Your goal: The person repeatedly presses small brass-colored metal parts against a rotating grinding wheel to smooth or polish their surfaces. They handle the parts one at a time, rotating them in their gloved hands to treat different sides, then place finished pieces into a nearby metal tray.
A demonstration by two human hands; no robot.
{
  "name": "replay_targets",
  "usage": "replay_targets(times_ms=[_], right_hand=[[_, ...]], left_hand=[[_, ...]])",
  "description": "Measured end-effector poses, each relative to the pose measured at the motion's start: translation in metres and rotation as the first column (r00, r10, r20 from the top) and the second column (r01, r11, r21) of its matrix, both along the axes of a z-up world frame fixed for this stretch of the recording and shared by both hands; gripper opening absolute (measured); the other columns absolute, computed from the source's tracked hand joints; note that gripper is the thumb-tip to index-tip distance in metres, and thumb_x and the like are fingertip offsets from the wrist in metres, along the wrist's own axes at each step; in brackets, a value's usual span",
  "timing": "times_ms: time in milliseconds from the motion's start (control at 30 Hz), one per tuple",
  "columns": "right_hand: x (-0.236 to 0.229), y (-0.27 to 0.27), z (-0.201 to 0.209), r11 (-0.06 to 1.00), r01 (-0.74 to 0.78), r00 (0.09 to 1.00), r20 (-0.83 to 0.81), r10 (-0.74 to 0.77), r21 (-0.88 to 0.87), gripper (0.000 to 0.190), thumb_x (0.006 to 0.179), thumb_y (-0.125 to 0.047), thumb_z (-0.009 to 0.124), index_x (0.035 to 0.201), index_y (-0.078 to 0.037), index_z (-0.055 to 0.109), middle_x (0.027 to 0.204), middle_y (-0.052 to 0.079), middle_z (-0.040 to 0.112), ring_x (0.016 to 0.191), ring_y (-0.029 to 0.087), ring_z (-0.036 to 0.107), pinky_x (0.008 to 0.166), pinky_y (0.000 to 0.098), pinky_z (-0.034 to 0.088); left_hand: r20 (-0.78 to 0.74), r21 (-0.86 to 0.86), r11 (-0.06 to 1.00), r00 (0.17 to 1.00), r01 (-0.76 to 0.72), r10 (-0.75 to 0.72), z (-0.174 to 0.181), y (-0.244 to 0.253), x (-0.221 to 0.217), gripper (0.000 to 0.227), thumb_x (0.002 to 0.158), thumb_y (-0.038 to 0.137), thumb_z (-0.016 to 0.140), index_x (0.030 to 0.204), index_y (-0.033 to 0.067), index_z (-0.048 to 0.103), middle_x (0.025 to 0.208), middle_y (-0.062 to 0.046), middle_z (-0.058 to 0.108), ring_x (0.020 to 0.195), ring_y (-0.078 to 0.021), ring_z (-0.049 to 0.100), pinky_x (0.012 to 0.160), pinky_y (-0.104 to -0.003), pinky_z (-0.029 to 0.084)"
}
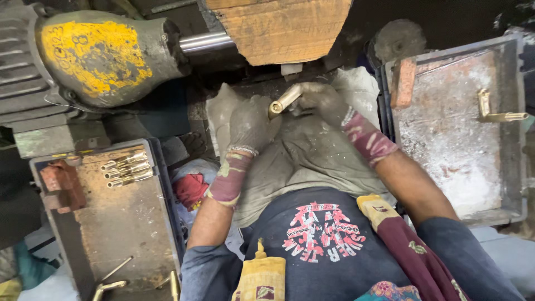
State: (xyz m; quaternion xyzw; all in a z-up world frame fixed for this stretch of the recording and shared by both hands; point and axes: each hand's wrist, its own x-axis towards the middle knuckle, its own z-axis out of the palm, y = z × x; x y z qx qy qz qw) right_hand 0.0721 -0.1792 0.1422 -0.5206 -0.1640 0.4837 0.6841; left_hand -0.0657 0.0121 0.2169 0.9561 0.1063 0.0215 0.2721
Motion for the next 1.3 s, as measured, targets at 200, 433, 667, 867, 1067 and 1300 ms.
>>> replay_targets(times_ms=[200, 433, 667, 867, 1067, 1300], right_hand=[[-0.003, 0.019, -0.031, 0.974, 0.100, 0.990, -0.075, -0.118, -0.203, 0.028, 0.103, -0.016, 0.054, 0.121, 0.002, 0.065, 0.100, 0.008, 0.073, 0.085, 0.017, 0.070, 0.080, 0.0305, 0.059], [0.006, 0.020, -0.086, 0.965, 0.176, 0.983, -0.017, -0.183, -0.195, 0.022, 0.101, -0.016, 0.053, 0.111, -0.004, 0.069, 0.096, 0.006, 0.073, 0.080, 0.013, 0.068, 0.074, 0.0283, 0.058], [0.005, 0.019, -0.067, 0.968, 0.185, 0.983, 0.038, -0.181, -0.167, 0.025, 0.101, -0.014, 0.051, 0.110, -0.003, 0.072, 0.097, 0.007, 0.073, 0.082, 0.014, 0.067, 0.077, 0.0283, 0.056], [-0.007, 0.025, -0.047, 0.978, 0.171, 0.985, 0.002, -0.172, -0.117, 0.024, 0.102, -0.015, 0.050, 0.108, -0.004, 0.070, 0.103, 0.005, 0.073, 0.087, 0.012, 0.067, 0.080, 0.0284, 0.056], [-0.001, 0.025, -0.051, 0.946, 0.245, 0.963, -0.058, -0.263, -0.212, 0.024, 0.099, -0.012, 0.050, 0.106, -0.003, 0.071, 0.100, 0.007, 0.075, 0.085, 0.014, 0.069, 0.081, 0.0297, 0.057], [-0.007, 0.026, -0.064, 0.970, 0.192, 0.981, 0.029, -0.190, -0.152, 0.022, 0.100, -0.013, 0.051, 0.106, -0.001, 0.069, 0.097, 0.007, 0.074, 0.081, 0.015, 0.068, 0.075, 0.0299, 0.057]], left_hand=[[-0.044, 0.112, 0.993, 0.999, 0.028, -0.023, -0.020, 0.002, 0.025, 0.025, 0.076, 0.031, 0.075, 0.086, 0.0090, 0.069, 0.086, -0.016, 0.069, 0.078, -0.0376, 0.069, 0.066, -0.051, 0.054], [-0.122, 0.083, 0.996, 0.993, 0.015, -0.005, -0.048, -0.007, 0.049, 0.025, 0.076, 0.031, 0.074, 0.088, 0.0095, 0.070, 0.087, -0.016, 0.071, 0.080, -0.0382, 0.070, 0.069, -0.052, 0.055], [-0.081, 0.016, 0.998, 0.995, -0.056, 0.058, -0.053, -0.016, 0.046, 0.025, 0.077, 0.031, 0.073, 0.088, 0.0086, 0.069, 0.086, -0.018, 0.072, 0.078, -0.0399, 0.070, 0.068, -0.052, 0.055], [0.033, 0.010, 0.972, 0.972, -0.234, 0.233, -0.061, -0.035, 0.018, 0.024, 0.081, 0.030, 0.075, 0.083, 0.0081, 0.067, 0.078, -0.017, 0.070, 0.071, -0.0396, 0.068, 0.064, -0.051, 0.054], [0.011, -0.109, 0.955, 0.961, -0.275, 0.277, -0.073, -0.040, 0.032, 0.024, 0.081, 0.030, 0.075, 0.084, 0.0070, 0.068, 0.075, -0.017, 0.071, 0.069, -0.0382, 0.069, 0.064, -0.049, 0.056], [0.056, -0.131, 0.965, 0.970, -0.226, 0.235, -0.061, -0.037, 0.017, 0.022, 0.080, 0.028, 0.073, 0.094, 0.0104, 0.075, 0.084, -0.017, 0.074, 0.080, -0.0389, 0.070, 0.073, -0.051, 0.055]])
